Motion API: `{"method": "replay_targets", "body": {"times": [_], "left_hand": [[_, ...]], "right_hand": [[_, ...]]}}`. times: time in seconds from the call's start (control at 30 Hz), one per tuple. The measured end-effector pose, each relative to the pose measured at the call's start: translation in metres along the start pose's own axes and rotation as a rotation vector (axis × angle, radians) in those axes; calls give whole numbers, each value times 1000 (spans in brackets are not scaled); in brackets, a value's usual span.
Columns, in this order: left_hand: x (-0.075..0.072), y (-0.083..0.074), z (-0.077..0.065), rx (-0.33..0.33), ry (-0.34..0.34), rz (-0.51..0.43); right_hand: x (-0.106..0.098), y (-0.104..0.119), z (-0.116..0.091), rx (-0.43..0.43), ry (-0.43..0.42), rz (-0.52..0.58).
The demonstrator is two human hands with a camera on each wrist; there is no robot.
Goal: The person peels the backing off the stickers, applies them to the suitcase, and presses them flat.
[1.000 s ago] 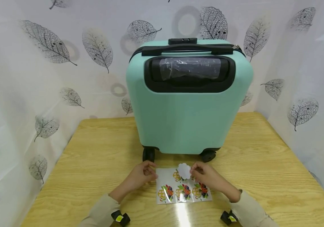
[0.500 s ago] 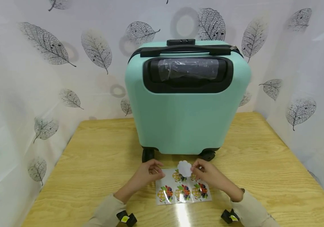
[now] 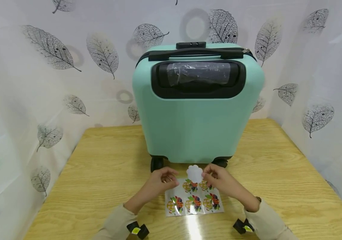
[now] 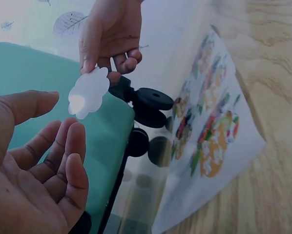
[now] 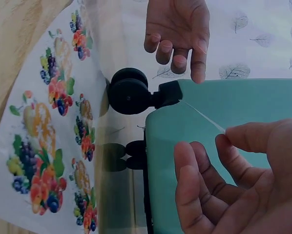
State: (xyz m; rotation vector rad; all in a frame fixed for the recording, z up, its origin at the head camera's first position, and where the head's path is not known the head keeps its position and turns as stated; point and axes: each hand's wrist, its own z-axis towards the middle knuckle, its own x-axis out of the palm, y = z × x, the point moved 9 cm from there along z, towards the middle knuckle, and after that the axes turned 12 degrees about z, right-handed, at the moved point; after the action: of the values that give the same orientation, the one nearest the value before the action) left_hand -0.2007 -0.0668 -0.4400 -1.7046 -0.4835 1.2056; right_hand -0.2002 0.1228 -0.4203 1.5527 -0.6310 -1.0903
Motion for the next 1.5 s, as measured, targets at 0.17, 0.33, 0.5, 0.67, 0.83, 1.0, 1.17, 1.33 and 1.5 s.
{"method": "replay_targets", "body": {"times": [0.17, 0.33, 0.5, 0.67, 0.83, 1.0, 1.17, 1.33, 1.5], "left_hand": [[1, -11, 4, 26, -4, 19], [4, -20, 7, 45, -14, 30], [8, -24, 10, 59, -22, 28], [12, -27, 12, 65, -25, 0], [14, -31, 12, 75, -23, -20], [17, -32, 13, 69, -2, -30], [18, -34, 14, 60, -2, -28], [19, -34, 16, 54, 4, -32], [19, -33, 18, 54, 10, -22]], "right_hand": [[0, 4, 2, 22, 3, 26], [0, 11, 2, -11, -7, 27], [2, 16, 2, -8, -14, 27], [3, 22, 1, -9, -9, 50], [6, 26, 1, -12, -8, 74], [8, 28, 2, -16, 2, 89], [12, 27, 4, -13, 17, 104], [16, 27, 6, -6, 24, 112], [19, 27, 7, -2, 44, 134]]}}
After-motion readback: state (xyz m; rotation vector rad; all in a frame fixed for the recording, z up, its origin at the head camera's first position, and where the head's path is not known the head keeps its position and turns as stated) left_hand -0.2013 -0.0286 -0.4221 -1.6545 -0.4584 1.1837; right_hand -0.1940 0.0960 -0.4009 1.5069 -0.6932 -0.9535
